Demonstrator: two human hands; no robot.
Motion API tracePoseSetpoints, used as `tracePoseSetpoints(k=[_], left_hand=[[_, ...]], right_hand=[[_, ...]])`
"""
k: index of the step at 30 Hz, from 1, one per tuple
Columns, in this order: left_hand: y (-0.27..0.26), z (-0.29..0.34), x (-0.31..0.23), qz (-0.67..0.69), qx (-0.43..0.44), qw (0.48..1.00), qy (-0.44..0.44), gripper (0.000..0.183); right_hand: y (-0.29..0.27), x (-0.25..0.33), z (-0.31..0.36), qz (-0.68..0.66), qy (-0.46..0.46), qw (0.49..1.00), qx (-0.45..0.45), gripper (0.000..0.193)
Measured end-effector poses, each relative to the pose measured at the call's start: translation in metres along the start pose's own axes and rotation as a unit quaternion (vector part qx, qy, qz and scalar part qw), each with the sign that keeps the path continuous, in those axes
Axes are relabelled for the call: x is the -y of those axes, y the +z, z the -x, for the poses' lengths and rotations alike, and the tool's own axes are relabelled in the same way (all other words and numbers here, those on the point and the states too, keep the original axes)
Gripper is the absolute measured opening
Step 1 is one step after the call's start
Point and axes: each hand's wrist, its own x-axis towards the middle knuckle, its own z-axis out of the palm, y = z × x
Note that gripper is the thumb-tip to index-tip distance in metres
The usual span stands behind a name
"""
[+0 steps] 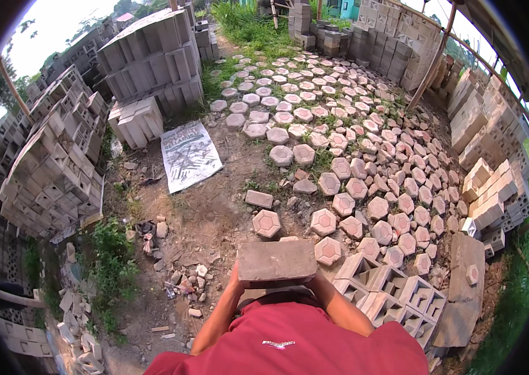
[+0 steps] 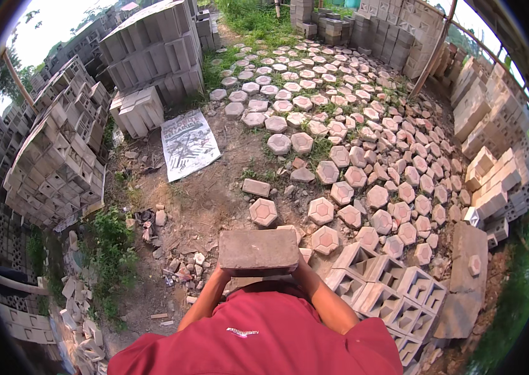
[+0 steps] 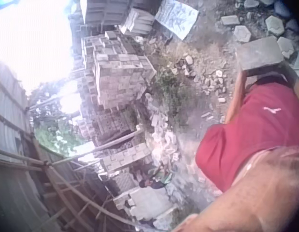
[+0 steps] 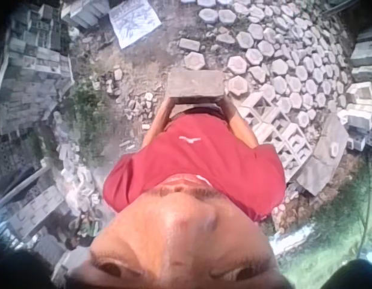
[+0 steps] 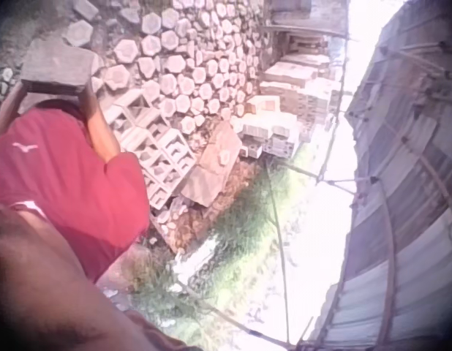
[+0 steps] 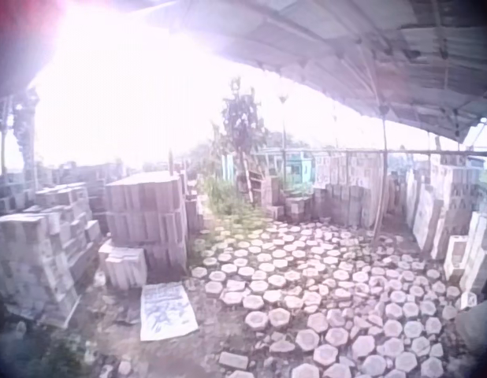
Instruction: The person carries several hollow ventilation blocks across a yard and stacks them individually at the edge of an existing brick pile.
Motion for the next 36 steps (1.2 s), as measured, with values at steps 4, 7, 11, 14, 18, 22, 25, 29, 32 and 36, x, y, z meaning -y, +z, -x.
tracePoseSetpoints(k=[4,7,11,14,18,22,25,29,32,36], left_hand=[[0.062,-0.052,-0.054,0.000,0.013,0.998,-0.064,0.065],[0.088,-0.109,-0.086,0.035,0.046,0.997,-0.055,0.068],[0.106,-0.190,-0.111,-0.008,0.035,0.996,-0.082,0.069],[0.114,-0.248,-0.130,-0.048,0.011,0.996,-0.069,0.069],[0.162,-0.323,-0.195,-0.117,0.023,0.991,-0.052,0.069],[0.210,-0.396,-0.282,-0.087,0.047,0.993,-0.063,0.063],[0.262,-0.434,-0.365,-0.075,0.092,0.990,-0.076,0.061],[0.309,-0.465,-0.450,-0.106,0.122,0.985,-0.068,0.064],[0.335,-0.496,-0.479,-0.100,0.124,0.986,-0.049,0.064],[0.349,-0.546,-0.496,-0.113,0.114,0.985,-0.066,0.063]], right_hand=[[-0.004,0.064,-0.045,0.011,-0.005,1.000,-0.012,0.055],[0.006,0.108,-0.075,0.022,-0.012,1.000,-0.010,0.055],[0.009,0.166,-0.125,0.016,-0.025,0.999,-0.022,0.055],[0.018,0.206,-0.170,0.009,-0.033,0.999,-0.029,0.054],[0.023,0.270,-0.239,-0.013,-0.063,0.996,-0.068,0.054],[0.062,0.348,-0.299,-0.025,-0.081,0.992,-0.098,0.054],[0.094,0.405,-0.327,-0.028,-0.091,0.989,-0.109,0.054],[0.134,0.480,-0.362,-0.031,-0.109,0.988,-0.102,0.053],[0.153,0.525,-0.383,-0.030,-0.125,0.987,-0.100,0.053],[0.159,0.568,-0.414,-0.038,-0.136,0.984,-0.104,0.053]])
